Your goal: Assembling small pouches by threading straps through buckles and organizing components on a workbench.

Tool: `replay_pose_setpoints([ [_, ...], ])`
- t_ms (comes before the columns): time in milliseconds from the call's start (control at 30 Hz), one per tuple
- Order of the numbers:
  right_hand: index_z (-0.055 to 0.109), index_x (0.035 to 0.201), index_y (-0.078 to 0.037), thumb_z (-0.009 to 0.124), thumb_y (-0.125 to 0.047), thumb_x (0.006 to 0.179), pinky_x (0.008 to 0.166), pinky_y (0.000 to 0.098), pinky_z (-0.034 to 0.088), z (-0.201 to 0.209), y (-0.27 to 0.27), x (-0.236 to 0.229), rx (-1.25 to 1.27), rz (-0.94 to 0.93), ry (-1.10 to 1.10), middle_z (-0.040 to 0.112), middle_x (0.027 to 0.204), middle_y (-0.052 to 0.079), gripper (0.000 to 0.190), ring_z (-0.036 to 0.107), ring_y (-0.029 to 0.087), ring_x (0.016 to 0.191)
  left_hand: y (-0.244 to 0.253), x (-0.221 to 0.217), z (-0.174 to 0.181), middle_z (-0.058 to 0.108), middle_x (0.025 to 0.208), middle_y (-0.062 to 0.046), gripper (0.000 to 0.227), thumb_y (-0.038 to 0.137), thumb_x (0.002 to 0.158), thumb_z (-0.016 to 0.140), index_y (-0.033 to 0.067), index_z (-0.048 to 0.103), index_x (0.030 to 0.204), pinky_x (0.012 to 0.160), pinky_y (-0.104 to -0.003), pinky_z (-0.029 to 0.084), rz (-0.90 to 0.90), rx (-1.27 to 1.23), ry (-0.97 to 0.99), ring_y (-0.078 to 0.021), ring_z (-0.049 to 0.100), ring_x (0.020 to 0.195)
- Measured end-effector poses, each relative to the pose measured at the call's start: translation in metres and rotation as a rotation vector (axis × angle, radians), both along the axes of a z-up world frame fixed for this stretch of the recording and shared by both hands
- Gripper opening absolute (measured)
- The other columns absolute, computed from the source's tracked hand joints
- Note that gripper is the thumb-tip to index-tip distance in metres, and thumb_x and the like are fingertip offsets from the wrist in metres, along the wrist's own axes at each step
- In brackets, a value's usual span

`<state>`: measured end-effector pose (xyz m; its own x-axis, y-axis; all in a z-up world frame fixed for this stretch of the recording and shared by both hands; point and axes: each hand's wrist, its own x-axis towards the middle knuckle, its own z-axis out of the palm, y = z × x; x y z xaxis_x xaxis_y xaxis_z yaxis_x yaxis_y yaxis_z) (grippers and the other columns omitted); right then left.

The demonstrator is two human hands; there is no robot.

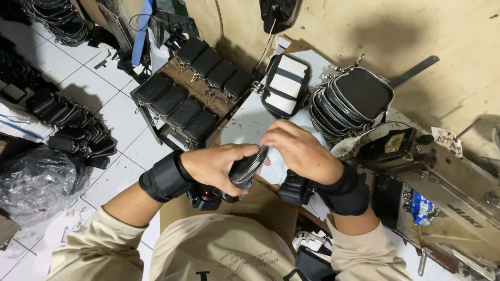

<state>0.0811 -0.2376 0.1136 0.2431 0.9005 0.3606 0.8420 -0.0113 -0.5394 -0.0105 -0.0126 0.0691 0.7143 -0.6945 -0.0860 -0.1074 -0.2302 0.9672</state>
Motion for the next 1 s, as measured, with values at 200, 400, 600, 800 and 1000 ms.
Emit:
replay_pose_setpoints([
  [200, 0.067, 0.115, 0.002, 0.052, 0.002, 0.101, 0.08, 0.0395, 0.059, -0.017, -0.009, 0.015, 0.112, -0.039, 0.089, 0.064, 0.111, 0.014, 0.02, 0.067, 0.03, 0.099, 0.001, 0.005, 0.012, 0.063, 0.102, -0.019, 0.059, 0.001, 0.072, 0.083, -0.0056, 0.053, 0.122, 0.061, -0.03, 0.059, 0.035, -0.195, -0.022, -0.0245, 0.066, 0.084],
  [400, 0.068, 0.112, 0.002, 0.065, -0.001, 0.096, 0.089, 0.0437, 0.056, 0.001, -0.012, -0.002, 0.062, 0.038, 0.021, 0.065, 0.116, 0.016, 0.017, 0.067, 0.035, 0.108, 0.001, 0.008, 0.026, 0.061, 0.096, -0.019, 0.057, 0.008, 0.072, 0.088, -0.0052, 0.053, 0.114, 0.054, -0.033, 0.059, 0.055, -0.176, -0.028, -0.0254, 0.066, 0.077],
  [600, 0.068, 0.112, -0.004, 0.068, -0.008, 0.096, 0.085, 0.0434, 0.054, -0.011, -0.017, 0.004, 0.012, -0.118, -0.096, 0.06, 0.109, 0.01, 0.017, 0.063, 0.033, 0.105, 0.003, 0.017, 0.014, 0.065, 0.093, -0.019, 0.065, 0.014, 0.07, 0.09, -0.0075, 0.056, 0.121, 0.062, -0.037, 0.058, 0.182, -0.173, -0.135, -0.0255, 0.064, 0.081],
  [800, 0.07, 0.115, -0.006, 0.072, -0.012, 0.093, 0.088, 0.0433, 0.051, -0.013, -0.005, -0.019, -0.011, -0.113, -0.067, 0.059, 0.119, 0.012, 0.022, 0.055, 0.033, 0.116, -0.005, 0.018, -0.008, 0.069, 0.084, -0.012, 0.058, 0.014, 0.066, 0.094, -0.0032, 0.063, 0.112, 0.066, -0.03, 0.056, 0.31, -0.238, -0.185, -0.0167, 0.063, 0.08],
  [1000, 0.072, 0.108, -0.007, 0.073, -0.012, 0.094, 0.088, 0.0448, 0.051, -0.032, -0.005, -0.007, 0.076, -0.095, -0.074, 0.063, 0.104, 0.007, 0.015, 0.06, 0.033, 0.105, -0.003, 0.015, 0.011, 0.066, 0.114, -0.033, 0.086, 0.026, 0.064, 0.094, -0.0102, 0.051, 0.128, 0.089, -0.059, 0.056, 0.157, -0.197, -0.032, -0.0431, 0.066, 0.104],
])
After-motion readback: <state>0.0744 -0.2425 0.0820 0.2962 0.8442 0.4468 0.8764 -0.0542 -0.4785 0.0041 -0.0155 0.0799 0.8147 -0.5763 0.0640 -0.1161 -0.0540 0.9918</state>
